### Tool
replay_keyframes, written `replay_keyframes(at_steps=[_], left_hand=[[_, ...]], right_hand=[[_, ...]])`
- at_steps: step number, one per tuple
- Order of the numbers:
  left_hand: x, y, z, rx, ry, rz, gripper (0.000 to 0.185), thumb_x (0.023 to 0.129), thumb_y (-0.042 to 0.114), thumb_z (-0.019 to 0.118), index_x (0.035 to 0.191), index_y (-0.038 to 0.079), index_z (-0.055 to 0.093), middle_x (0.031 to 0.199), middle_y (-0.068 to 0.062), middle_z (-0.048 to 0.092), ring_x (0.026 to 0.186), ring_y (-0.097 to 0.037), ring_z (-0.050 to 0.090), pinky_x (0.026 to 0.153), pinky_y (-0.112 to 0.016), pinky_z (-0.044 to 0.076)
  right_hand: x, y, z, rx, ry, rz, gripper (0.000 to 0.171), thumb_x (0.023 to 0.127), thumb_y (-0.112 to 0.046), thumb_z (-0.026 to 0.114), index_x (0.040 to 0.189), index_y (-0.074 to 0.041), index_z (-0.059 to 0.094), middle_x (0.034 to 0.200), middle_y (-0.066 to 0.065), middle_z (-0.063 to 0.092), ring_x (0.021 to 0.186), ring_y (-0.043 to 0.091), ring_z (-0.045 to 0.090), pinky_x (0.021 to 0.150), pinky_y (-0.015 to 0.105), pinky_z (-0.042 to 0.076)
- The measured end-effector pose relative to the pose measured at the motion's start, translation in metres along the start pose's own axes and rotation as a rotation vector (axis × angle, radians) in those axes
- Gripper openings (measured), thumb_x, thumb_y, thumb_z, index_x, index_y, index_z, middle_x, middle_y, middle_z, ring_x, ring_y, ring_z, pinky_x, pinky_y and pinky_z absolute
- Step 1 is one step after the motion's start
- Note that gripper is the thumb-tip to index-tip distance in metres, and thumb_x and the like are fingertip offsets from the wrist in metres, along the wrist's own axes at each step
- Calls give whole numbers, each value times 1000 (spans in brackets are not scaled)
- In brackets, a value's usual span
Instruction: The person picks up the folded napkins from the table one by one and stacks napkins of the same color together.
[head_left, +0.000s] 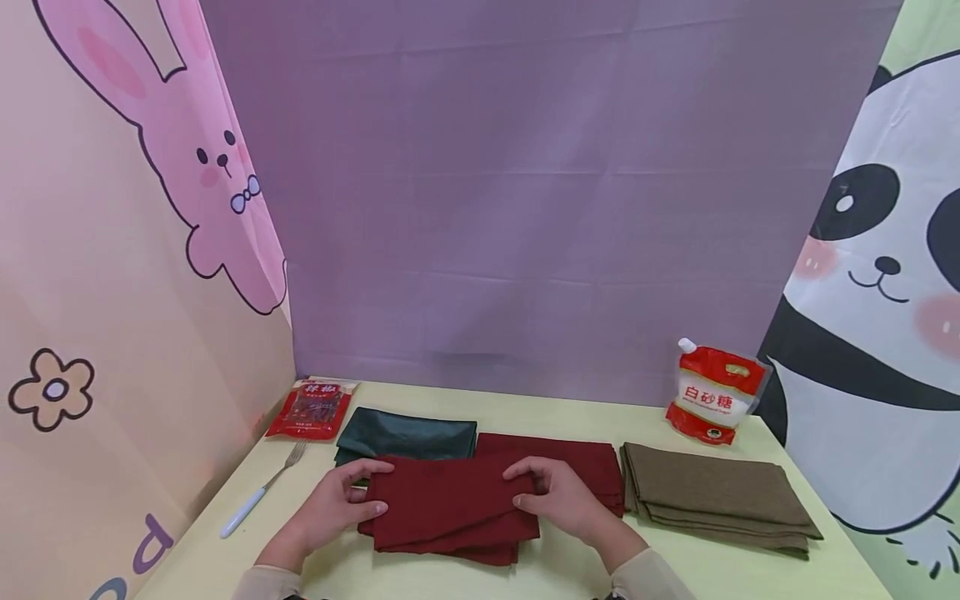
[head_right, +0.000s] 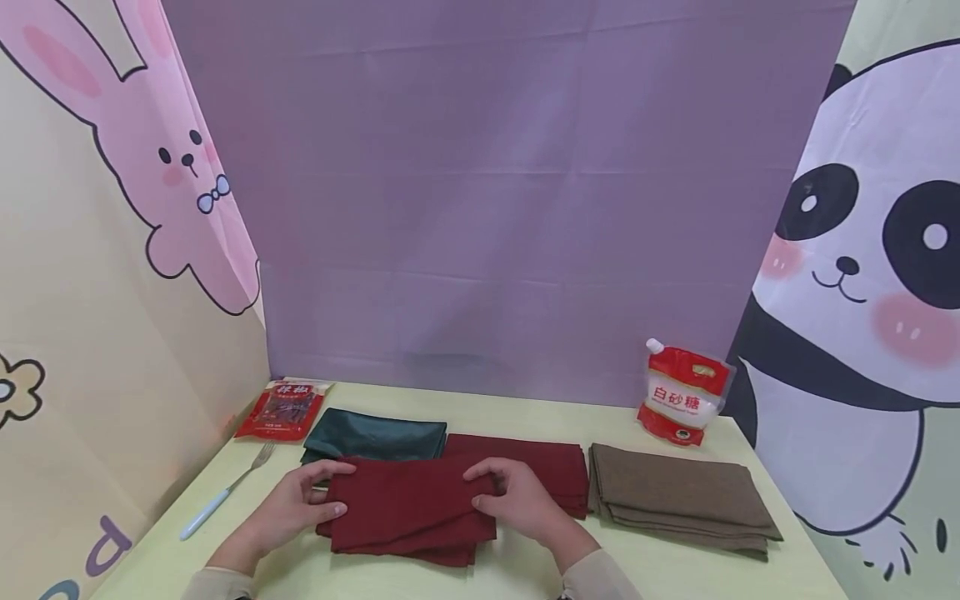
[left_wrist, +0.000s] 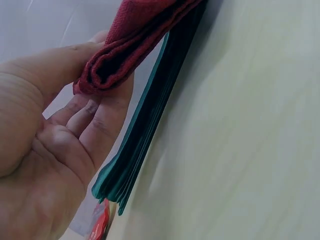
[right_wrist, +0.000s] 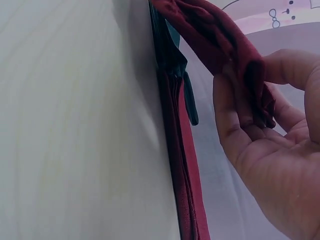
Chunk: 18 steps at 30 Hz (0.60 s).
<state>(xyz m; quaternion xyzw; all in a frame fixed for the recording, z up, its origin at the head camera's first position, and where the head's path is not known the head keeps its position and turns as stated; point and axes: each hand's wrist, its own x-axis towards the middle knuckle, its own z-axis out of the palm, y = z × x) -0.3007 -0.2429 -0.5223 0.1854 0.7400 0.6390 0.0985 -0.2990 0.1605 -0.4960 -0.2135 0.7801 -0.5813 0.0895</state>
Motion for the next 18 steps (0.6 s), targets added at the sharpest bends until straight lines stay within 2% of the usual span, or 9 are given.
replay_keyframes(at_steps=[5, 10, 18], left_hand=[[2, 2, 5, 5, 33, 3, 56, 93, 7, 80, 145, 3, 59, 136, -23, 59, 104, -33, 74, 80, -44, 63], [3, 3, 10, 12, 58, 24, 59, 94, 7, 79, 148, 4, 56, 136, -24, 55, 107, -31, 73, 81, -42, 62], [4, 5, 16, -27, 30, 49, 68, 96, 8, 78, 155, 3, 46, 140, -26, 50, 112, -32, 71, 84, -42, 62]], right_hand=[[1, -1, -2, -57, 30, -1, 33, 93, -8, 80, 125, -10, 71, 110, 10, 69, 83, 19, 61, 72, 28, 52], [2, -2, -2, -86, 62, -12, 38, 91, -11, 82, 127, -9, 69, 106, 11, 68, 84, 20, 62, 72, 28, 52], [1, -4, -3, -123, 102, -6, 41, 91, -12, 83, 128, -14, 67, 125, 8, 64, 94, 21, 60, 83, 31, 50]])
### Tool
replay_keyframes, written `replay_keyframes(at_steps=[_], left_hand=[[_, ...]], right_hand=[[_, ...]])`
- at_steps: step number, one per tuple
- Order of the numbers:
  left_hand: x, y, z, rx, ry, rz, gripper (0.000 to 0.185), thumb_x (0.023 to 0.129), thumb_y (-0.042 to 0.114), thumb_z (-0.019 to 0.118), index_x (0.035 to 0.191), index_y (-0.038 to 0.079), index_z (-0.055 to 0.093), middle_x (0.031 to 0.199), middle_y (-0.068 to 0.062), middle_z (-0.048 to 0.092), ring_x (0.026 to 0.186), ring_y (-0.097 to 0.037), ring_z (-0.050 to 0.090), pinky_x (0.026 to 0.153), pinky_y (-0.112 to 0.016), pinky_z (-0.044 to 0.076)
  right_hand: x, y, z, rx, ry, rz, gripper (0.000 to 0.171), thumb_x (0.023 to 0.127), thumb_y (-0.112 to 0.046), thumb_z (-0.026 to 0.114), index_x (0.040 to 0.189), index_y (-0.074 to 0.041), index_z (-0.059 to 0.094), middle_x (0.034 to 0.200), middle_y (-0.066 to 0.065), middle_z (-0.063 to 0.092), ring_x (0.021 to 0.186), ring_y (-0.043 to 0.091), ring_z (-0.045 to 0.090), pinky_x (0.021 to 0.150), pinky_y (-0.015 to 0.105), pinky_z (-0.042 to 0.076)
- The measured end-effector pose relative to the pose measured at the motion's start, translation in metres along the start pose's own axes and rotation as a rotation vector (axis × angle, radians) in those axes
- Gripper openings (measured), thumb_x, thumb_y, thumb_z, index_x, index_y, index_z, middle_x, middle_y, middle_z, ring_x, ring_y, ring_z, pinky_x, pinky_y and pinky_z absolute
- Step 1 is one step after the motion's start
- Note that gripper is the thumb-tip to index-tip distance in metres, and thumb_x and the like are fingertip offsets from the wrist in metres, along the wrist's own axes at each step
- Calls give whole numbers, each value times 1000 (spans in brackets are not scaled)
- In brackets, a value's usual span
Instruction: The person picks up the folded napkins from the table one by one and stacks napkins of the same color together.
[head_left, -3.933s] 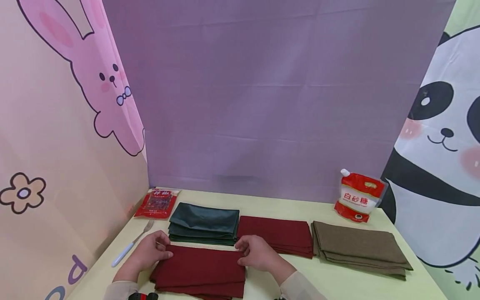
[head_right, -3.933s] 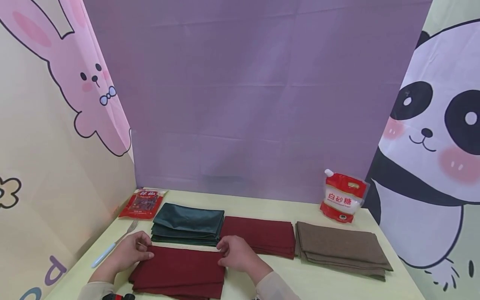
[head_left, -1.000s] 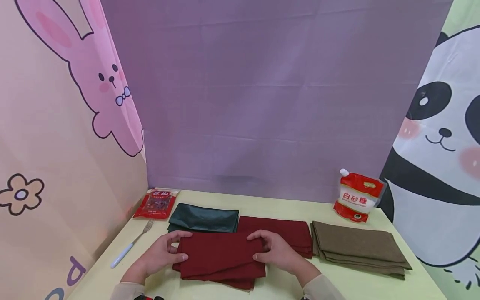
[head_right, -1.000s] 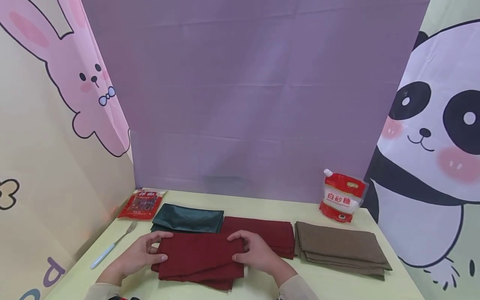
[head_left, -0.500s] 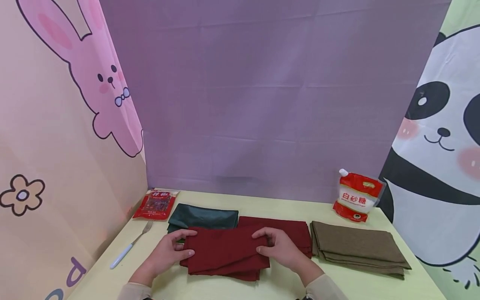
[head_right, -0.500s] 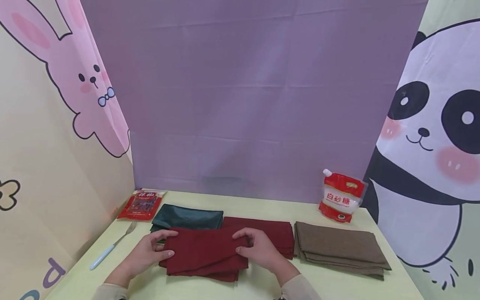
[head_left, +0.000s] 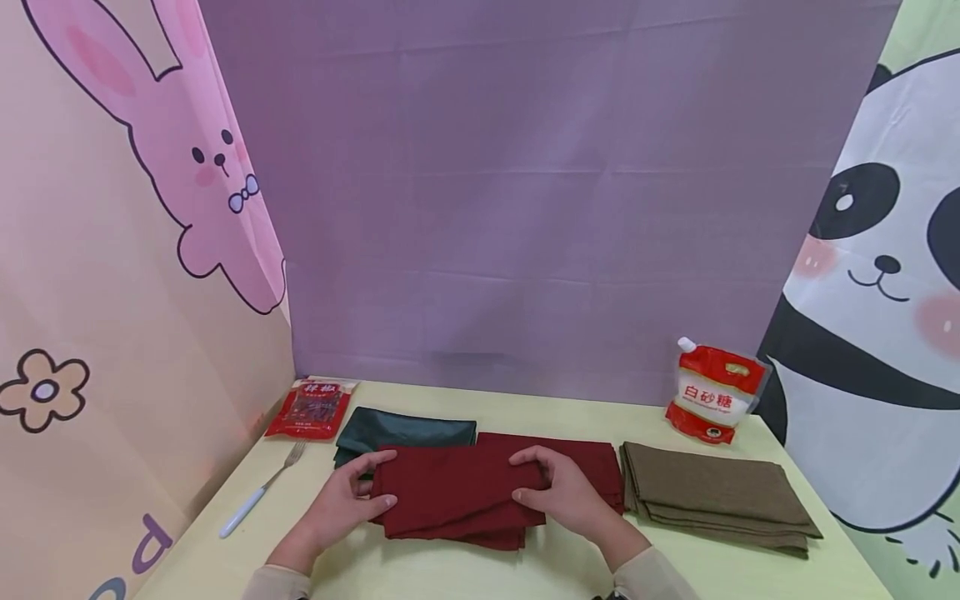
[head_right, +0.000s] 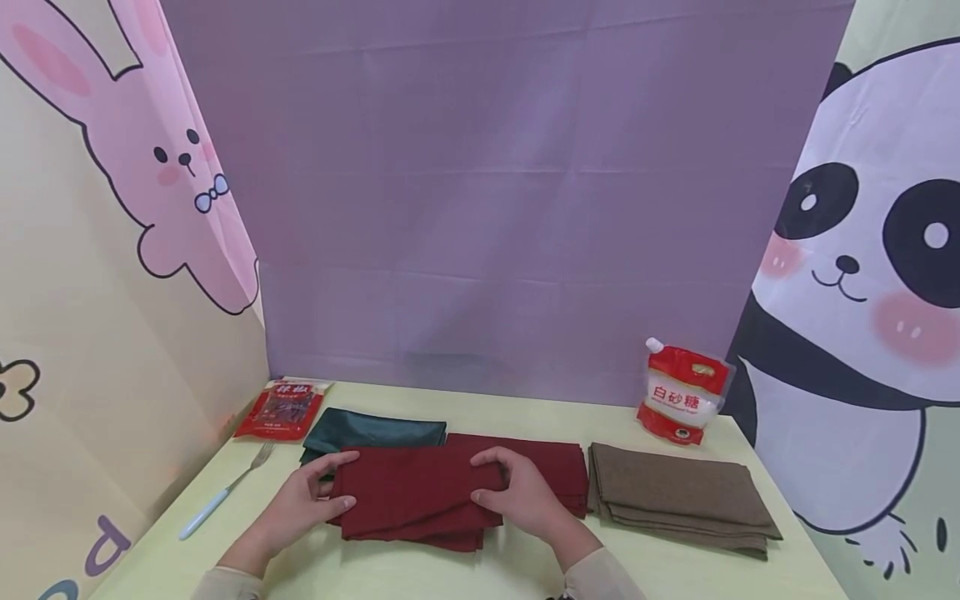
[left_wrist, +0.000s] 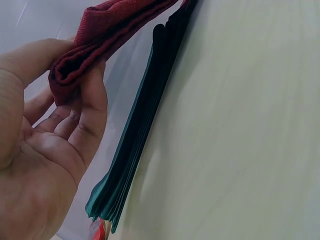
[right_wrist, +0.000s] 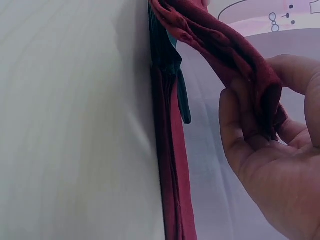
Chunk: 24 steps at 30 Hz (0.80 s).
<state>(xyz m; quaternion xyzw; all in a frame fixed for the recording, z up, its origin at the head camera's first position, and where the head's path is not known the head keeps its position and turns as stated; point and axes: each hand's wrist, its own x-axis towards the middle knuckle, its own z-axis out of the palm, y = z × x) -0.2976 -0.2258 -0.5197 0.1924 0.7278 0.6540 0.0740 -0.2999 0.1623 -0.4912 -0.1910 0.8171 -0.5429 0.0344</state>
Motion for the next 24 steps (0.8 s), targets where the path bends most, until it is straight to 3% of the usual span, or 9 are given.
replay_keyframes(at_steps=[7, 16, 24], left_hand=[[3, 3, 8, -5, -41, -6, 73, 94, 6, 78, 158, 5, 42, 145, -25, 48, 117, -33, 68, 87, -40, 61], [7, 12, 21, -5, -34, 17, 73, 94, 3, 77, 158, 4, 41, 147, -27, 48, 115, -34, 69, 85, -42, 61], [14, 19, 26, 13, 15, 31, 71, 93, 2, 78, 157, 11, 46, 146, -22, 50, 114, -33, 70, 85, -42, 62]], right_hand=[[-6, -6, -8, -48, 40, 8, 36, 93, -14, 81, 127, -19, 68, 136, 5, 61, 103, 22, 53, 87, 34, 46], [-10, -6, -19, -115, 80, -7, 33, 95, -10, 78, 125, -20, 68, 123, 3, 65, 85, 18, 51, 77, 30, 46], [-10, -4, -26, -74, 103, -53, 34, 94, -6, 77, 125, -17, 68, 119, 7, 67, 87, 19, 59, 76, 29, 50]])
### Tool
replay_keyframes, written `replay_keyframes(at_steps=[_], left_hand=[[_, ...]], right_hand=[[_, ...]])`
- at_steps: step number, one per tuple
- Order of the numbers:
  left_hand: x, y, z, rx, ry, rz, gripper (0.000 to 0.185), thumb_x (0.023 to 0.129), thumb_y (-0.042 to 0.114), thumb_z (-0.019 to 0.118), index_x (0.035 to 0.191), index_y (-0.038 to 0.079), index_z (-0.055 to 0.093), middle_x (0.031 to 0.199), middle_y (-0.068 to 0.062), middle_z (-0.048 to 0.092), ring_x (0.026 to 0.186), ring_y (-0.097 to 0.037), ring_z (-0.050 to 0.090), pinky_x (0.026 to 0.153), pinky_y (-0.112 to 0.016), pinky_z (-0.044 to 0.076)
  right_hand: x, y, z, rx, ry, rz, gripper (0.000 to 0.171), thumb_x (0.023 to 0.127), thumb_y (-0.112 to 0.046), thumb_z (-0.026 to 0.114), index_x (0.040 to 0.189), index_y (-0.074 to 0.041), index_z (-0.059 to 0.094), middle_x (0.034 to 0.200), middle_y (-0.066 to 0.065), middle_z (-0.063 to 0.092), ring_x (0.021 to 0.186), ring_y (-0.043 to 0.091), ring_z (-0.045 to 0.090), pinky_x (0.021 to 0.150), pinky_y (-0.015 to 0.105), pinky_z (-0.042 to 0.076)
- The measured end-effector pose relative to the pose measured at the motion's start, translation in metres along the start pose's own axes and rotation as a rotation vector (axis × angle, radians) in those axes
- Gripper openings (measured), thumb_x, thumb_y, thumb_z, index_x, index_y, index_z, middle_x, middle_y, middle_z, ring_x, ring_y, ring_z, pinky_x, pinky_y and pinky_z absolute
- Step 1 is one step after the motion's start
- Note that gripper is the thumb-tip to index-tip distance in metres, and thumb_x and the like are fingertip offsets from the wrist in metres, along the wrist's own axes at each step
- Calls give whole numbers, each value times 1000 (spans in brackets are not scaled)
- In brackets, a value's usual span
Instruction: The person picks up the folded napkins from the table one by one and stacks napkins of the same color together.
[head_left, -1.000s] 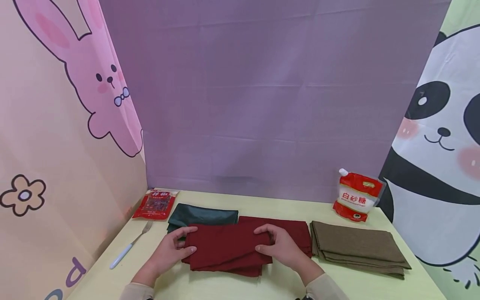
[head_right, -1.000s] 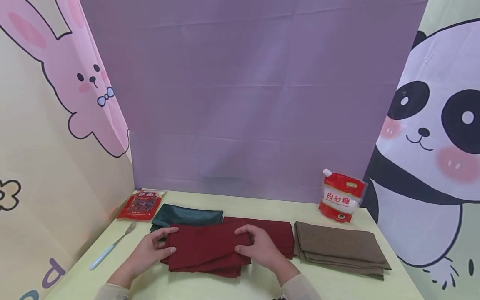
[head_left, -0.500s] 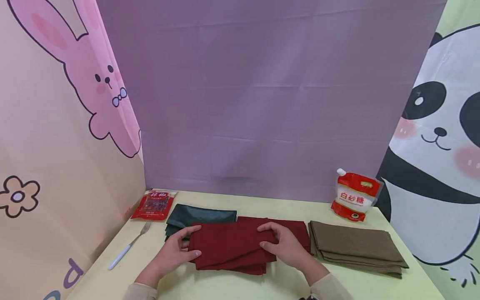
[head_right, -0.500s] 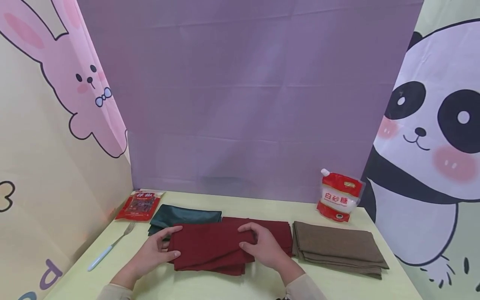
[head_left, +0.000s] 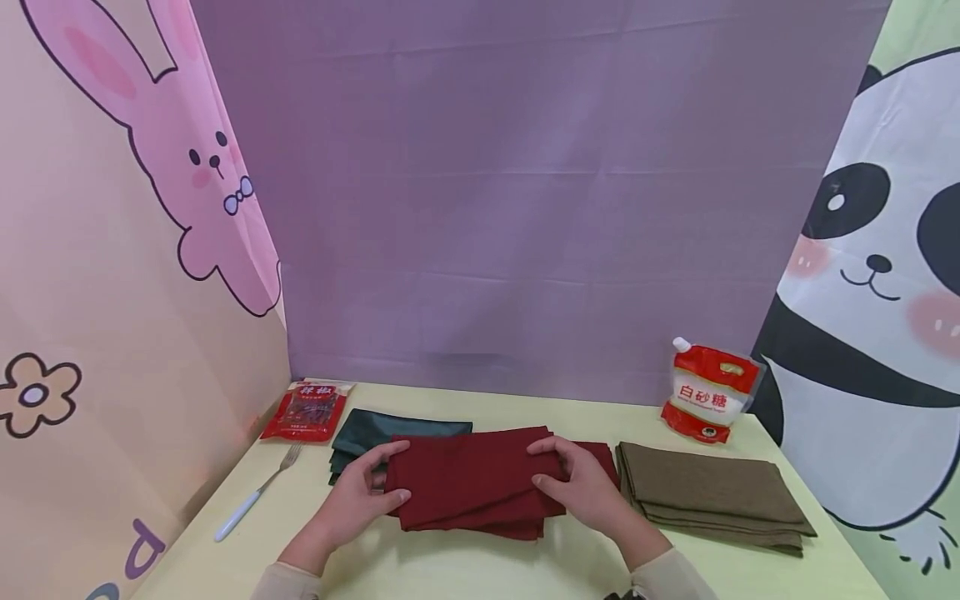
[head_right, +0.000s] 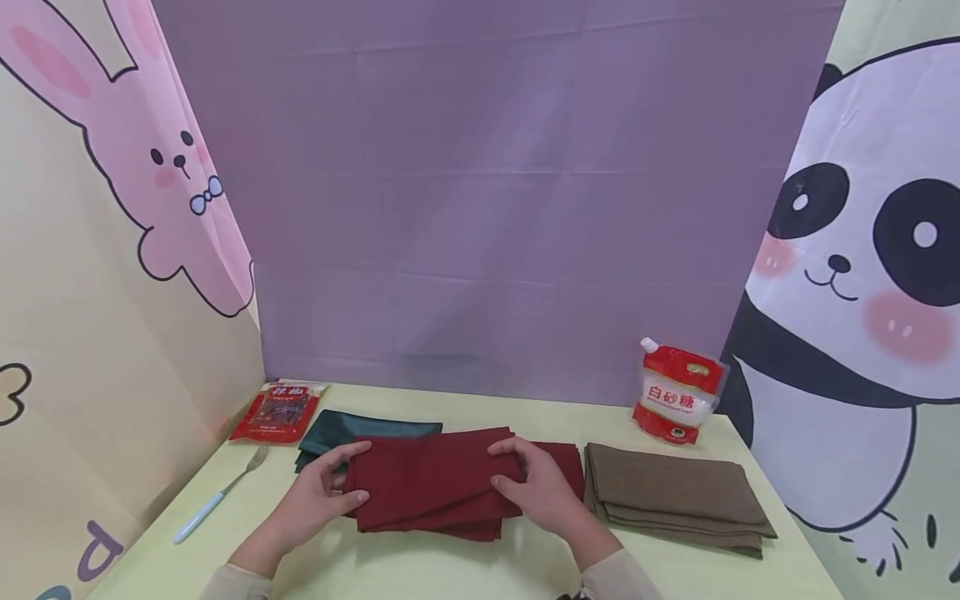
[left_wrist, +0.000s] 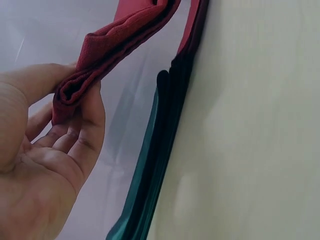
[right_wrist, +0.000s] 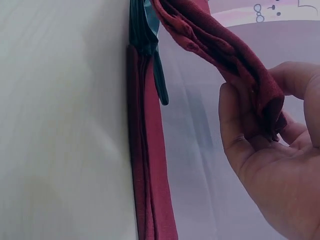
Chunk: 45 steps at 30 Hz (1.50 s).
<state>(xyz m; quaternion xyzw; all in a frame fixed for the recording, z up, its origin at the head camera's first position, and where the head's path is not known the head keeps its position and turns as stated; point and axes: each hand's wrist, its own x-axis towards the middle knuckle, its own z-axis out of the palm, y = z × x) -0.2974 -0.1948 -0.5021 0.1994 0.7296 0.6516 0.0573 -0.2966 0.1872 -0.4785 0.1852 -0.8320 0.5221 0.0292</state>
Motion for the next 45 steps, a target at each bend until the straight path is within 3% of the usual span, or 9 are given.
replay_keyframes(at_steps=[15, 27, 36, 45], left_hand=[[16, 14, 8, 72, 79, 62, 61, 94, 0, 77, 150, 17, 55, 137, -18, 58, 109, -32, 71, 79, -39, 63], [32, 25, 20, 139, 147, 75, 49, 94, 5, 78, 140, 18, 66, 128, -15, 66, 100, -28, 73, 79, -39, 63], [45, 29, 33, 172, 154, 88, 52, 95, 10, 79, 143, 22, 64, 122, -11, 69, 91, -24, 73, 72, -33, 61], [56, 30, 43, 173, 138, 97, 56, 95, 9, 79, 146, 22, 61, 138, -12, 59, 93, -25, 70, 71, -36, 63]], right_hand=[[3, 1, -11, 136, 60, 9, 31, 97, -5, 73, 126, -13, 68, 124, 16, 67, 95, 22, 71, 74, 35, 61], [5, 0, -20, 46, 224, 32, 23, 96, -3, 75, 116, -14, 75, 111, 7, 71, 86, 18, 64, 74, 27, 53], [4, 1, -28, 15, 311, 53, 30, 96, -6, 76, 125, -11, 74, 130, 9, 68, 100, 15, 62, 84, 24, 50], [6, 7, -37, -8, 314, 75, 33, 95, -1, 74, 128, -5, 71, 133, 16, 66, 94, 16, 60, 80, 24, 50]])
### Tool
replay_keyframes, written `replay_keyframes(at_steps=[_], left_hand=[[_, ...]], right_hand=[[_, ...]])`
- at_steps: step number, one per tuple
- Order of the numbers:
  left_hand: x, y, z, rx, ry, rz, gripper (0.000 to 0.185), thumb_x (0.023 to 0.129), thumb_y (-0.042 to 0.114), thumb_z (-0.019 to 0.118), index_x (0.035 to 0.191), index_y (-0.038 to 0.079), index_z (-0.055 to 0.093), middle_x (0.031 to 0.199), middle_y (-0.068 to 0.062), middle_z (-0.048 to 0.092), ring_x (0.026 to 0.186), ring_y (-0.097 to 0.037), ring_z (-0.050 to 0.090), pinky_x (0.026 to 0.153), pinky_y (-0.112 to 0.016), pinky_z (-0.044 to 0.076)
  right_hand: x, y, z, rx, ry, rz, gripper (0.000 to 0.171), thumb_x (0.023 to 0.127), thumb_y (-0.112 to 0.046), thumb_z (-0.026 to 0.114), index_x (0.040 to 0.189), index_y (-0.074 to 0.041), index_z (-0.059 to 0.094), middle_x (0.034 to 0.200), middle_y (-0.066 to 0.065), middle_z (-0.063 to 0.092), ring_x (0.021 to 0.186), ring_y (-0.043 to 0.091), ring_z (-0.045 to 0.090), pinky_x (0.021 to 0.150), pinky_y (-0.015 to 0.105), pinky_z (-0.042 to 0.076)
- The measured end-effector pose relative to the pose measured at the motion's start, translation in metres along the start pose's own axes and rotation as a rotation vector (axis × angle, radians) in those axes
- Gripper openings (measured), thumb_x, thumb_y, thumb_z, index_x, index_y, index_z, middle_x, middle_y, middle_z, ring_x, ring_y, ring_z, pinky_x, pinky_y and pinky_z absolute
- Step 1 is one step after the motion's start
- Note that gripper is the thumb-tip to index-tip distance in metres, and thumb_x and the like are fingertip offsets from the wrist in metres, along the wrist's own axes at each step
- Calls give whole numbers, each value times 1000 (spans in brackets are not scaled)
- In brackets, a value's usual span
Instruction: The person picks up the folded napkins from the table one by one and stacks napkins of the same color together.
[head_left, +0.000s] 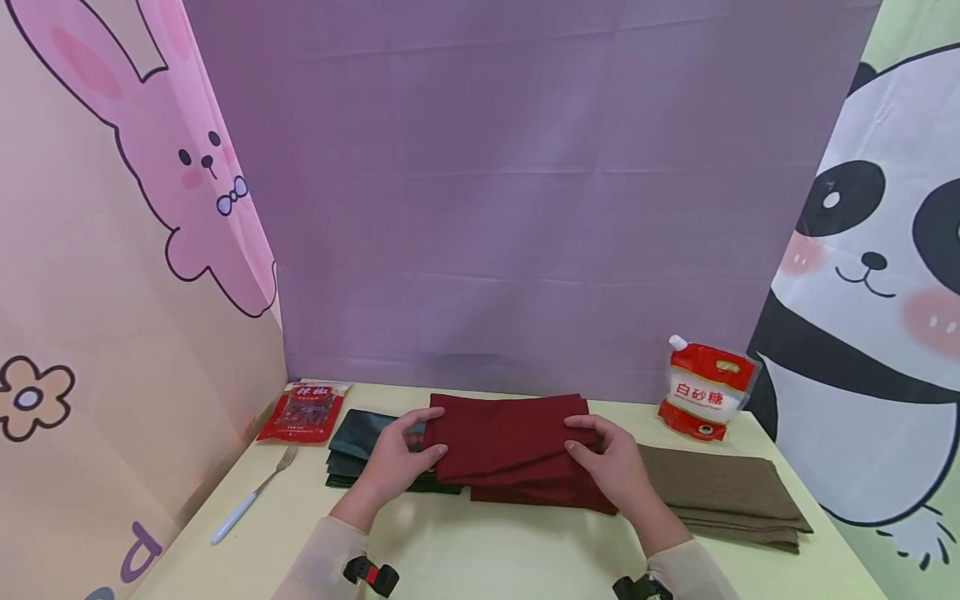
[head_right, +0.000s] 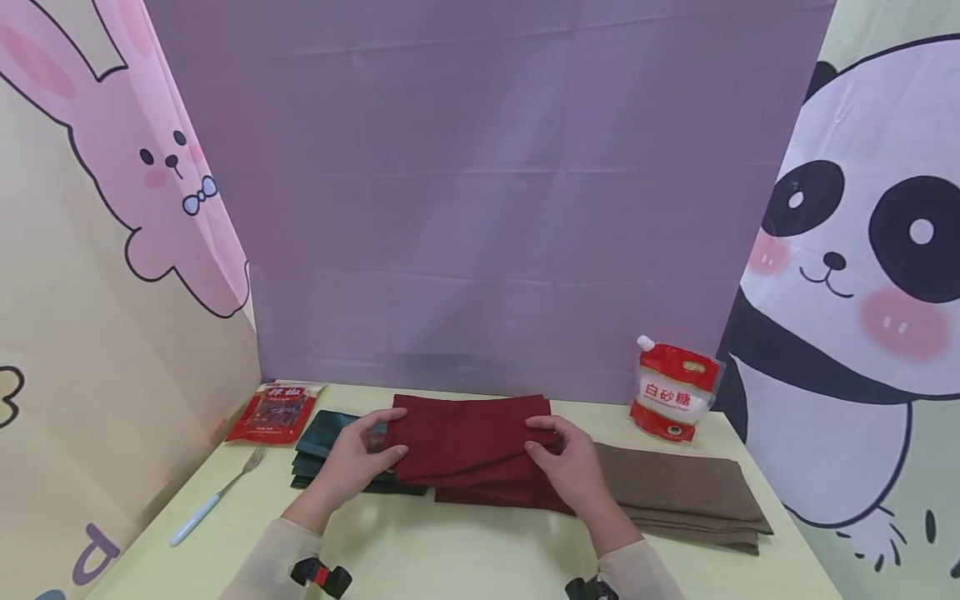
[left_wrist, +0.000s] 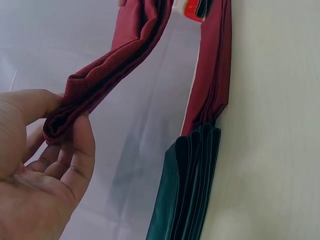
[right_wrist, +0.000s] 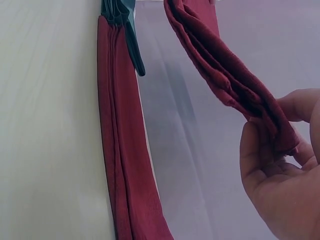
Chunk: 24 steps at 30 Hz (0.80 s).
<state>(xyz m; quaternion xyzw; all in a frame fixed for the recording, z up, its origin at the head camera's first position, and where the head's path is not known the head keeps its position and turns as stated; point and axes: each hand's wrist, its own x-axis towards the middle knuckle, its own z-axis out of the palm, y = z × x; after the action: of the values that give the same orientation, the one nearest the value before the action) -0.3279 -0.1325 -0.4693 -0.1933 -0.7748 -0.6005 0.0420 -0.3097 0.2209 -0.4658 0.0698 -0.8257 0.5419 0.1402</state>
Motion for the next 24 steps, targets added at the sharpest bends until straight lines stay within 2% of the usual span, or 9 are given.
replay_keyframes(at_steps=[5, 15, 24], left_hand=[[6, -2, 5, -22, -19, -9, 59, 94, 10, 80, 148, 22, 59, 132, -16, 61, 94, -26, 72, 70, -39, 63], [22, -10, 16, -40, -65, -30, 60, 95, 9, 79, 150, 20, 57, 132, -15, 62, 86, -24, 74, 71, -38, 63], [32, -10, 24, -87, -51, -30, 59, 95, 5, 77, 149, 18, 58, 144, -15, 53, 96, -25, 73, 72, -38, 62]], right_hand=[[1, 2, -4, 30, 14, -2, 33, 97, -5, 75, 129, -9, 71, 135, 12, 65, 97, 16, 60, 81, 24, 50], [3, 13, -10, 20, 50, 50, 32, 97, -7, 75, 128, -11, 71, 135, 9, 65, 105, 18, 59, 86, 22, 49], [4, 13, -14, 26, 71, 81, 32, 97, -9, 74, 129, -10, 70, 131, 12, 66, 101, 19, 59, 82, 24, 49]])
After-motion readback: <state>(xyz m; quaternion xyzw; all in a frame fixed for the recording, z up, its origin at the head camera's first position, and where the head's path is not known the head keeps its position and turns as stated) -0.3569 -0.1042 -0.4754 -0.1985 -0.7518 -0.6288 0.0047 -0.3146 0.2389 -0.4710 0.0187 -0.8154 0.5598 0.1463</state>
